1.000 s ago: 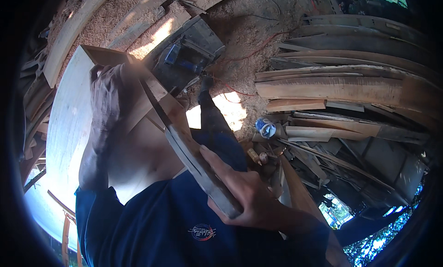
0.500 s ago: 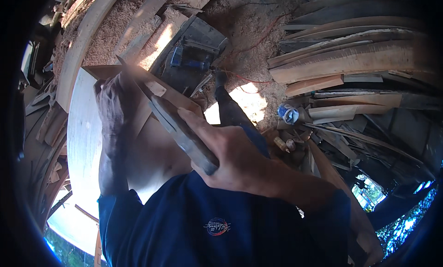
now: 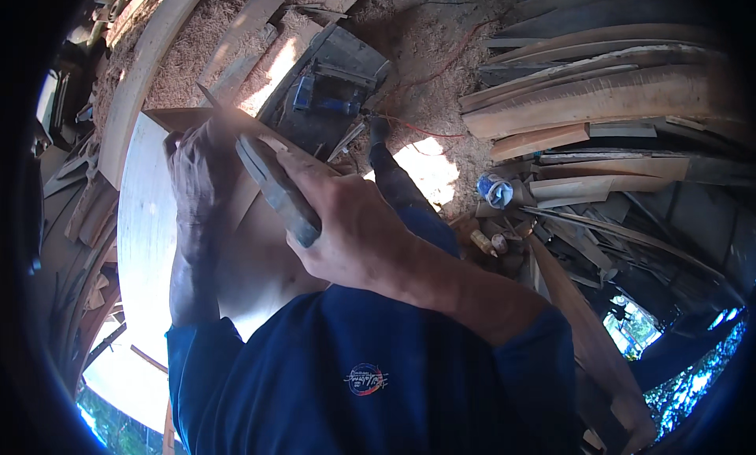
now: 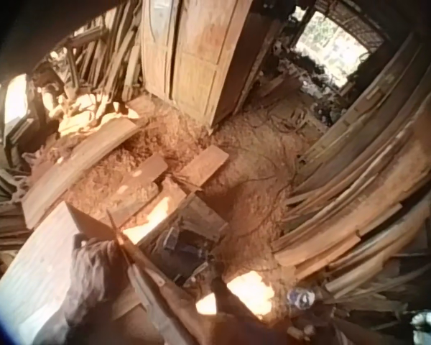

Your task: The person constructs a wooden cabinet by manually sawing a notch into a wood panel, applying wood glue to a smaller piece of wood, and attaching it to the main structure.

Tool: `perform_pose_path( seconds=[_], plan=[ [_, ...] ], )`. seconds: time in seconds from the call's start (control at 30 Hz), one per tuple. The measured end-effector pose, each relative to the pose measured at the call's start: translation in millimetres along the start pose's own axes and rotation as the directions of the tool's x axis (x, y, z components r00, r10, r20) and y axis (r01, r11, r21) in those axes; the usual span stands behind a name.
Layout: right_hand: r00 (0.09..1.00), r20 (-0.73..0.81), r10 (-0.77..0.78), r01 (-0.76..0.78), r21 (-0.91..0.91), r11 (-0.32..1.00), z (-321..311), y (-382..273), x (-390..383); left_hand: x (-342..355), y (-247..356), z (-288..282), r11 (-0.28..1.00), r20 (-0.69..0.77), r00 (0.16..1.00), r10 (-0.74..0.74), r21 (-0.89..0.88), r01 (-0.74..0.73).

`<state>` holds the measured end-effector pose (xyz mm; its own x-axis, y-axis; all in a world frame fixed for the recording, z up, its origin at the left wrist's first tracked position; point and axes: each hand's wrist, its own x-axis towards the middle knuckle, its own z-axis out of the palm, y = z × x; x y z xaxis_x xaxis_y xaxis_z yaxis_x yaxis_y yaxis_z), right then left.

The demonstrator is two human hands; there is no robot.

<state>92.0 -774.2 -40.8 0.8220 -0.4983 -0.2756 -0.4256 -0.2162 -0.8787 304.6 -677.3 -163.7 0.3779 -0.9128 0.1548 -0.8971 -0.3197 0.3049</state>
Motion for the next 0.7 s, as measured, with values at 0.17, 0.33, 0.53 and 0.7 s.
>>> perform_pose_path(
  seconds=[0.17,0.33,0.53,0.7],
  plan=[
    [0.969,0.172,0.175,-0.174,-0.021,0.985,-56.8,-40.9,-86.7,-7.1,-5.9,-3.3,0.998,-0.024,0.998,-0.05,-0.028,0.049],
    [0.989,0.086,0.119,-0.121,0.029,0.992,-46.4,-37.2,-84.0,3.0,0.6,-7.0,0.994,-0.081,0.996,0.042,-0.094,-0.05],
    [0.994,0.024,0.109,-0.109,-0.009,0.994,-0.6,-12.6,-19.6,4.2,-6.5,-5.4,0.998,0.048,0.997,-0.055,-0.027,0.056],
    [0.953,0.184,0.24,-0.225,-0.101,0.969,-60.6,-52.2,-96.4,-4.4,5.0,-12.3,0.995,-0.083,0.996,-0.029,-0.097,0.021]
  ],
)
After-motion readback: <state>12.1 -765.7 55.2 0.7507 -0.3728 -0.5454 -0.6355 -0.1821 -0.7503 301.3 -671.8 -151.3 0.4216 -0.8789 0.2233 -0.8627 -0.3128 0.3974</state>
